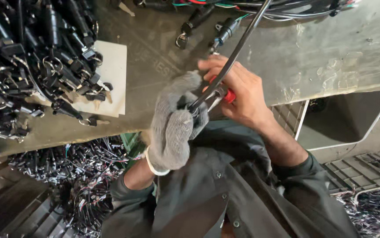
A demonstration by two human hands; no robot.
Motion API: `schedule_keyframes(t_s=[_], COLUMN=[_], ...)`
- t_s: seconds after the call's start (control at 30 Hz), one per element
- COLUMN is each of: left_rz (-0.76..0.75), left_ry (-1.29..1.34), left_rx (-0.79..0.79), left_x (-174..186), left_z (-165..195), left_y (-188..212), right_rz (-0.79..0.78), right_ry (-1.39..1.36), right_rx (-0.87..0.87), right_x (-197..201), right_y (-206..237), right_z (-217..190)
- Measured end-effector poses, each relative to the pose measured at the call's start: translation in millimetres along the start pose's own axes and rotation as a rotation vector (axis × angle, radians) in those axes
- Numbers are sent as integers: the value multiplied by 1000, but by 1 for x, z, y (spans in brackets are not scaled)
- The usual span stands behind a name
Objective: The person works at a bench assembling electrical cables. They hold a cable, use pliers to strip and trim the wire ends, twist the exposed conductors, and fit connector components onto the cable ends, placing finished cables with a pile of completed cable assemblies on the bench.
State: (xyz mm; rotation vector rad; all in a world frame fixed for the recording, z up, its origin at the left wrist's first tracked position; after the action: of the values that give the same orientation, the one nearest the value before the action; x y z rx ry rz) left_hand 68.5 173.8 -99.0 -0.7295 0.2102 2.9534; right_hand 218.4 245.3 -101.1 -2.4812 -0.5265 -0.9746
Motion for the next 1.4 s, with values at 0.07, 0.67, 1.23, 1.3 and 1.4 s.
schedule_keyframes(t_s=[0.07,0.67,1.23,1.3,1.4], left_rz=[21,-104,15,12,28], left_ry=[89,-758,-1452,-1547,-1681], left_rx=[31,-244,-593,-565,-649], left_x=[-4,-12,-26,-22,-25], left_z=[-8,20,-4,-8,-7], left_y=[6,-1,20,17,16], right_rz=[68,34,19,16,30], right_ry=[147,169,325,287,219], right_rx=[102,142,-129,-179,-179], right_x=[5,2,-8,-13,-14], right_y=[-3,-1,34,35,37], right_z=[-10,-9,4,8,5])
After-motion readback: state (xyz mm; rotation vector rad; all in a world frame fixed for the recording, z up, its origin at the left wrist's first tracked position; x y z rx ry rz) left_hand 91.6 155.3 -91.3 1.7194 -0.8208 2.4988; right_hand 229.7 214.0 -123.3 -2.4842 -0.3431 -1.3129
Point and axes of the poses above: each hand's wrist, its own y-axis away from the middle knuckle, its own x-axis out of the back of the hand, z = x × y, the point moved 8 cm from there along -y, towards the middle knuckle, and after that the axes turned 12 degrees about y, right-handed, at the moved point
